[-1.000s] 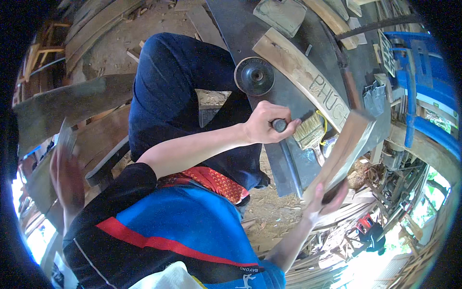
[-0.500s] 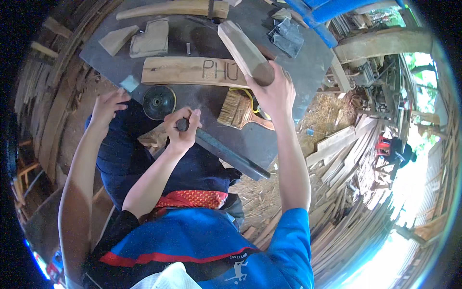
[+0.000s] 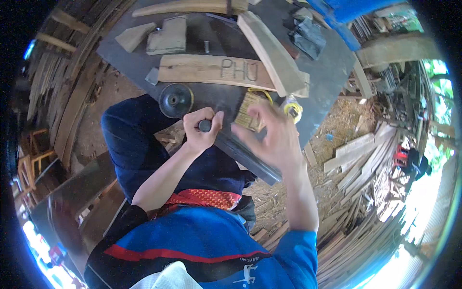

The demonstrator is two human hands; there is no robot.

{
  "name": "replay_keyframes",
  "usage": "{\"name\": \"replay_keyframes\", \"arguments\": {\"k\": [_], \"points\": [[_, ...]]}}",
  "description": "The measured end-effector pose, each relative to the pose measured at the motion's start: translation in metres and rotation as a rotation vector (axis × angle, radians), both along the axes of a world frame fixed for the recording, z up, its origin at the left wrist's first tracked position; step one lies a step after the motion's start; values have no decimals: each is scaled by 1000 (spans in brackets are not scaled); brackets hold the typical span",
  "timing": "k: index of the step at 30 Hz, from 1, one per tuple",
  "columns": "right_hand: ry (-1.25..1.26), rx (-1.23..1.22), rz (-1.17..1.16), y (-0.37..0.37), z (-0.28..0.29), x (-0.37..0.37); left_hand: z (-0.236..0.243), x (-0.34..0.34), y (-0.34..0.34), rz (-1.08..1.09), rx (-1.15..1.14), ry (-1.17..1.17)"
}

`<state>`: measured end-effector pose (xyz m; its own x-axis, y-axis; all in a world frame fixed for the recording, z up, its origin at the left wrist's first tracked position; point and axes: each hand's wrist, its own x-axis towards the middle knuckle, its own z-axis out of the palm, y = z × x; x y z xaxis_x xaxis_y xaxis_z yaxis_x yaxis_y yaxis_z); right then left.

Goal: Using a hammer and metal brackets to assemble wood pieces in a workshop environment.

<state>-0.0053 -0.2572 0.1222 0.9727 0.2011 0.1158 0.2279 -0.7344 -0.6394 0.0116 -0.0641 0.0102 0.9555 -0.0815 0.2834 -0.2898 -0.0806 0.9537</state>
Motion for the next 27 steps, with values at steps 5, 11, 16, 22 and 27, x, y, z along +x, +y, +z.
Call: {"name": "replay_keyframes", "arguments": {"k": [5,11,16,22,27], "points": [[298,-94,103,8,-14,-61,18,0,-1,117,-74,54],[353,-38,-96,17,-28,-92,66,3,32,-26,-27,-101],[350,93,-307,11,-57,-88,43,-1,91,-15,273,85],[478,302,-460,8,-84,-83,31,-11,74,-82,618,51],[438,391,-506,14,-86,-87,30,-4,58,-104,860,-13]]}}
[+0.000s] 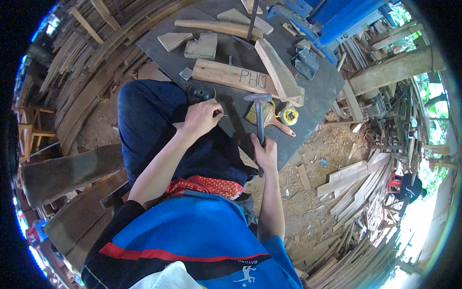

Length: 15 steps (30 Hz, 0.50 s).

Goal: Using a hammer and metal brackets to assemble wood pieces in a workshop environment.

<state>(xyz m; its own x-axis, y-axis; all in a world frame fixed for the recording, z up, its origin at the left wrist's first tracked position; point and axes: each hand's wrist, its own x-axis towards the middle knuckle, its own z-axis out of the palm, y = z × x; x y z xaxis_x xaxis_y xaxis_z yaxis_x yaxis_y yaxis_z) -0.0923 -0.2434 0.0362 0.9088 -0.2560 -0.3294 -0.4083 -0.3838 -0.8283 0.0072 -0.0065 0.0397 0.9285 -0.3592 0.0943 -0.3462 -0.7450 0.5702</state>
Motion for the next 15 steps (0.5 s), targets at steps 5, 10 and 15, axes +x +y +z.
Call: {"name": "replay_keyframes", "arguments": {"k": [5,10,15], "points": [[-28,-24,38,5,7,-3,-13,-1,-7,-22,100,-83],[-138,83,32,1,-9,-7,5,33,-27,83,-94,-69],[-181,58,52,-3,-18,-4,4,100,-27,4,-175,22]]}}
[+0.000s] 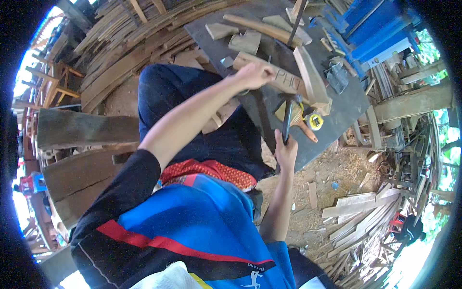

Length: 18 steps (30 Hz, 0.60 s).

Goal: Using a hammer and metal brackets to assemble wood pieces in a workshop environment.

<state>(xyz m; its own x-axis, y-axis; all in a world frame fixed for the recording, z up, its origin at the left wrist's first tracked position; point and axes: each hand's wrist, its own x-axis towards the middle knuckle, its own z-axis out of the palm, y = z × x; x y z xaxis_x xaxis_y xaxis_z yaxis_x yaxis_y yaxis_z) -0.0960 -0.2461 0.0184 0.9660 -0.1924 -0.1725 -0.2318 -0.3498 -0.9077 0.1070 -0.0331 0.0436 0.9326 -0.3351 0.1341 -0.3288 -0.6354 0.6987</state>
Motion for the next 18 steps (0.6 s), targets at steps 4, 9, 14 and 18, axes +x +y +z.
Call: {"name": "replay_keyframes", "arguments": {"k": [4,9,14,18], "points": [[13,-21,1,-5,-2,0,36,13,26,-82,171,35],[-31,-2,7,-7,-12,-2,62,-3,93,-3,-97,-119],[38,60,-27,1,4,-7,78,-34,137,109,-361,54],[116,77,-30,3,11,-6,75,-61,174,317,-513,153]]}}
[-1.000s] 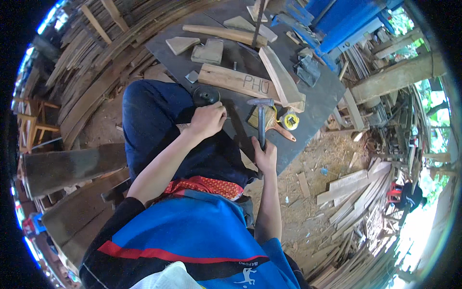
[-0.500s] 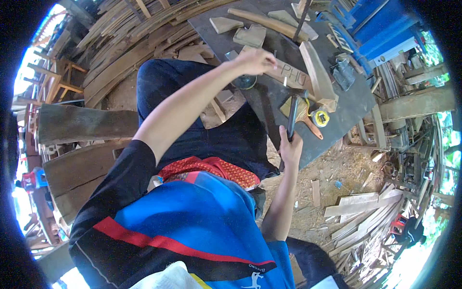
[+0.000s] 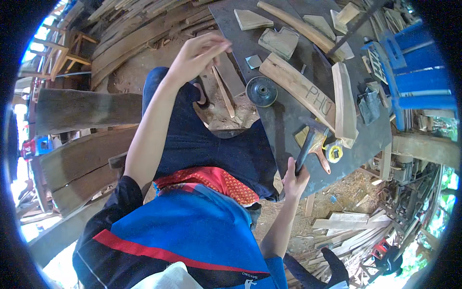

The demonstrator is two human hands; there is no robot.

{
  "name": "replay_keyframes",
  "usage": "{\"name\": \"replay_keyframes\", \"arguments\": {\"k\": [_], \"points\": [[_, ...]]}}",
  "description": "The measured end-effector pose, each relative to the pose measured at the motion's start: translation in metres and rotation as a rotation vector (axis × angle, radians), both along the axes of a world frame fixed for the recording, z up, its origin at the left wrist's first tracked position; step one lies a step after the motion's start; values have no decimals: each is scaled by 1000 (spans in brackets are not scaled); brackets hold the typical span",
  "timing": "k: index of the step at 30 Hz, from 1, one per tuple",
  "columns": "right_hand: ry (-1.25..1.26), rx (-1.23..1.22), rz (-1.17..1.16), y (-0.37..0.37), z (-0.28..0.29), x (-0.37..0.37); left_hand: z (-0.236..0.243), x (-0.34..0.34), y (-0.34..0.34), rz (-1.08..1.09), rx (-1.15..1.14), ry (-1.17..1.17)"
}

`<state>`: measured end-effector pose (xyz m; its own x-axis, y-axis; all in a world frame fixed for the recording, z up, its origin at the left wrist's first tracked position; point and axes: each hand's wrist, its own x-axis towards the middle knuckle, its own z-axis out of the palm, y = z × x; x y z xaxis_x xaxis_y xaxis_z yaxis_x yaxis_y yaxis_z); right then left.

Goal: Using a hammer and metal brackets to assemble wood pieces in a workshop environment.

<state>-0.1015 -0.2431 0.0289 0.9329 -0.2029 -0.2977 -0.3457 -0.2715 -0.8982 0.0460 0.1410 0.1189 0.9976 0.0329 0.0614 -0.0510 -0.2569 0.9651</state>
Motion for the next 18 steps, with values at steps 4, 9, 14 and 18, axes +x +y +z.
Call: {"name": "replay_keyframes", "arguments": {"k": [4,9,14,18], "points": [[73,-103,48,11,24,1,-50,1,41,80,-16,83],[77,112,-37,23,50,23,-155,17,80,154,273,226],[40,95,-21,38,69,74,-295,40,92,288,352,649],[9,195,161,52,80,122,-424,36,103,266,414,1113]]}}
